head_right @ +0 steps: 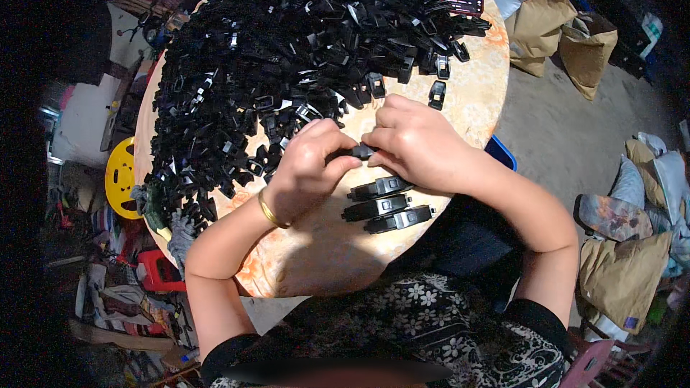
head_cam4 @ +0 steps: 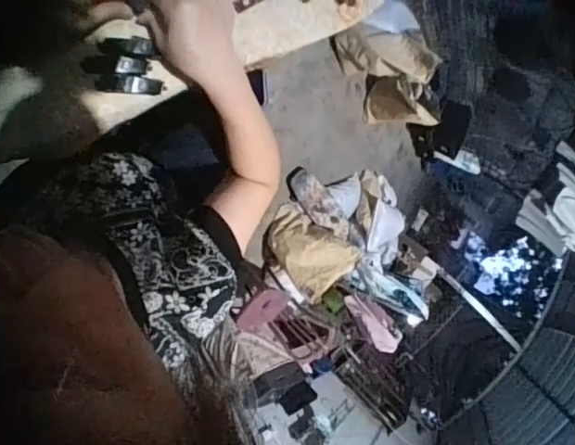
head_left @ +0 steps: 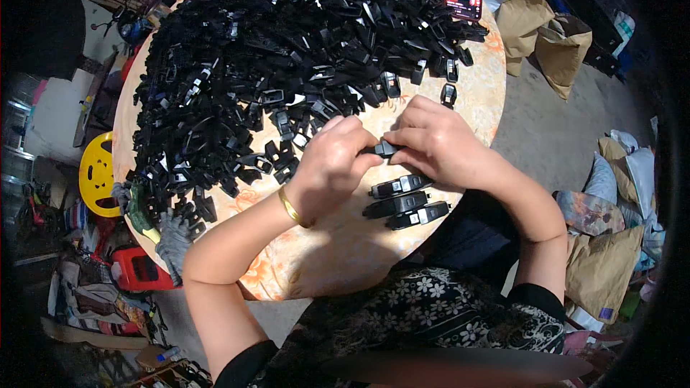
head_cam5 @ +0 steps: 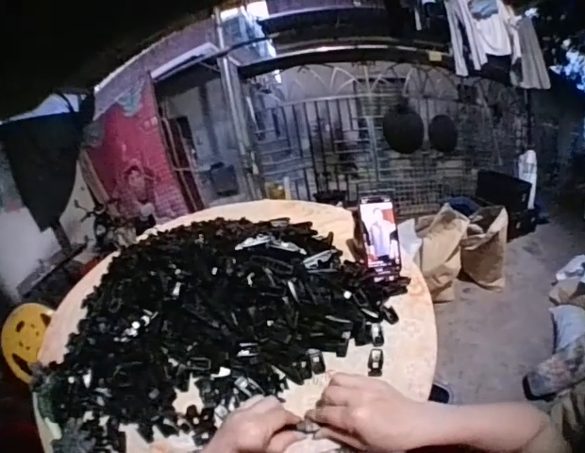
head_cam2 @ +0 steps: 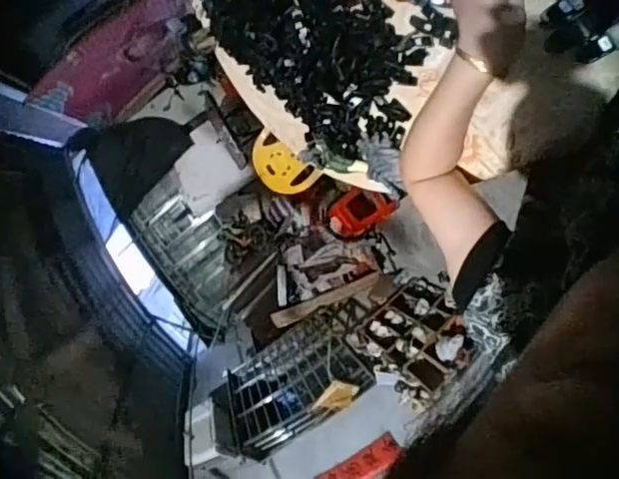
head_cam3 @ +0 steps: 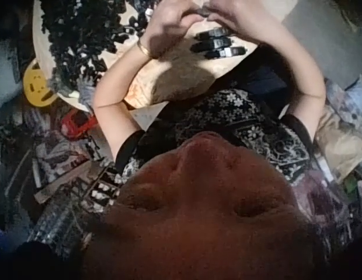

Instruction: The person picks up plastic components from a pile and snaps the pieces together by hand, placing each assembled unit into a stack on the table.

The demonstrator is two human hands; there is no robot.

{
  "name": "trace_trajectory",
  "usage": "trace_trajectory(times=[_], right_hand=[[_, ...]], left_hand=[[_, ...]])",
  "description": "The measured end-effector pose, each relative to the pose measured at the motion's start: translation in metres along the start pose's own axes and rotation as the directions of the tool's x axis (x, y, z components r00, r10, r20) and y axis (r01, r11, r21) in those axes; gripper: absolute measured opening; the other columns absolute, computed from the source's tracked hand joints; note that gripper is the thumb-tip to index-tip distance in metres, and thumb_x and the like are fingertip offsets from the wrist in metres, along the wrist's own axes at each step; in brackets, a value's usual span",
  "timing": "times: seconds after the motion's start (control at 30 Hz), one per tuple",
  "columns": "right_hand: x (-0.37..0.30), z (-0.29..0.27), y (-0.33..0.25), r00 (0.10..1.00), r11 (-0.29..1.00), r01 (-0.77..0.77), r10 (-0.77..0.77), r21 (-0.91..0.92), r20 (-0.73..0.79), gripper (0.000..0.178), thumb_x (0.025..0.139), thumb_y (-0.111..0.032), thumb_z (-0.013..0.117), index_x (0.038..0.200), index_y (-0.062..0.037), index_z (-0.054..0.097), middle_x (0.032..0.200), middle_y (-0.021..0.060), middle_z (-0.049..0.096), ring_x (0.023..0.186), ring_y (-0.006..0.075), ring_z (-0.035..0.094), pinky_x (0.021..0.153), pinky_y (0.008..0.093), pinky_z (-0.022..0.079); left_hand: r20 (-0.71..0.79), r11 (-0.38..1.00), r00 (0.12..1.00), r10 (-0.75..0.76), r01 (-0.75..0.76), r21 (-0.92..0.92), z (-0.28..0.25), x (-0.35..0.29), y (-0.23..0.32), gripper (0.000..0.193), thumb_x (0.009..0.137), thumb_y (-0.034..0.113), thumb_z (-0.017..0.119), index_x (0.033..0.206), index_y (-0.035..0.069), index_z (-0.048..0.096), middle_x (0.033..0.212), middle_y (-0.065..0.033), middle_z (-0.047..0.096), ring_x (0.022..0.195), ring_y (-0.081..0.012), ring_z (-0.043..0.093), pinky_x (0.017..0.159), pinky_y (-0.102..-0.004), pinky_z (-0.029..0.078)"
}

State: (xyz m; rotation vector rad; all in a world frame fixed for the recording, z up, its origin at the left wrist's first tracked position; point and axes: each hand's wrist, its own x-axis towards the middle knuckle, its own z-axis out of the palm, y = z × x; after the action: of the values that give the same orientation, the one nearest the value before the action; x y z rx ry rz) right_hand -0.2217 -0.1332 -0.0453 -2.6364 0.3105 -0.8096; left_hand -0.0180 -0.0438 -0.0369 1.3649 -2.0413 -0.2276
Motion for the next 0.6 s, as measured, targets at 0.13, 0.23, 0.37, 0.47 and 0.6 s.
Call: trace_trajectory(times=[0.13, 0.23, 0.37, 0.47, 0.6], right_hand=[[-0.005, -0.015, 0.009, 0.996, 0.994, -0.062, 0.056, 0.09, 0.074, 0.03, 0.081, -0.034, 0.073, 0.088, -0.0045, 0.072, 0.078, 0.011, 0.061, 0.079, 0.0318, 0.063, 0.072, 0.042, 0.051], [-0.005, -0.029, 0.016, 0.944, 0.901, -0.319, 0.275, -0.295, -0.18, 0.033, 0.084, -0.034, 0.071, 0.098, -0.004, 0.07, 0.085, 0.0127, 0.062, 0.08, 0.0325, 0.064, 0.069, 0.0402, 0.051], [-0.004, -0.019, 0.036, 0.898, 0.793, -0.439, 0.393, -0.422, -0.197, 0.033, 0.086, -0.036, 0.069, 0.096, -0.0044, 0.07, 0.084, 0.0129, 0.061, 0.081, 0.0333, 0.064, 0.069, 0.0444, 0.052], [-0.006, -0.015, 0.04, 0.935, 0.849, -0.352, 0.34, -0.394, -0.103, 0.024, 0.085, -0.023, 0.069, 0.098, -0.0029, 0.069, 0.087, 0.0137, 0.062, 0.083, 0.0343, 0.064, 0.073, 0.0442, 0.053], [0.002, -0.013, 0.024, 0.947, 0.947, -0.301, 0.282, -0.115, -0.156, 0.025, 0.079, -0.008, 0.072, 0.101, 0.0013, 0.067, 0.091, 0.0164, 0.065, 0.089, 0.0362, 0.065, 0.079, 0.0441, 0.053]], left_hand=[[0.205, 0.987, 0.973, -0.104, 0.126, -0.096, -0.035, 0.013, -0.014, 0.012, 0.079, 0.015, 0.077, 0.083, 0.004, 0.073, 0.082, -0.0108, 0.068, 0.073, -0.0242, 0.066, 0.067, -0.0326, 0.052], [-0.255, 0.866, 0.967, -0.021, 0.145, 0.478, -0.067, 0.026, -0.067, 0.023, 0.081, 0.019, 0.074, 0.098, 0.004, 0.072, 0.093, -0.0157, 0.065, 0.091, -0.0339, 0.06, 0.083, -0.0431, 0.048], [-0.276, 0.69, 0.949, -0.152, 0.302, 0.658, -0.091, 0.012, -0.124, 0.035, 0.085, 0.023, 0.073, 0.114, 0.006, 0.069, 0.109, -0.0181, 0.063, 0.1, -0.0355, 0.058, 0.089, -0.0424, 0.048], [-0.274, 0.705, 0.945, -0.178, 0.317, 0.634, -0.09, 0.015, -0.125, 0.027, 0.084, 0.019, 0.072, 0.107, 0.005, 0.071, 0.104, -0.0168, 0.065, 0.098, -0.0349, 0.061, 0.087, -0.0423, 0.049], [-0.37, 0.677, 0.914, -0.165, 0.378, 0.632, -0.094, 0.012, -0.119, 0.016, 0.083, 0.011, 0.069, 0.096, 0.002, 0.071, 0.091, -0.0165, 0.066, 0.089, -0.0349, 0.064, 0.081, -0.0425, 0.051]])
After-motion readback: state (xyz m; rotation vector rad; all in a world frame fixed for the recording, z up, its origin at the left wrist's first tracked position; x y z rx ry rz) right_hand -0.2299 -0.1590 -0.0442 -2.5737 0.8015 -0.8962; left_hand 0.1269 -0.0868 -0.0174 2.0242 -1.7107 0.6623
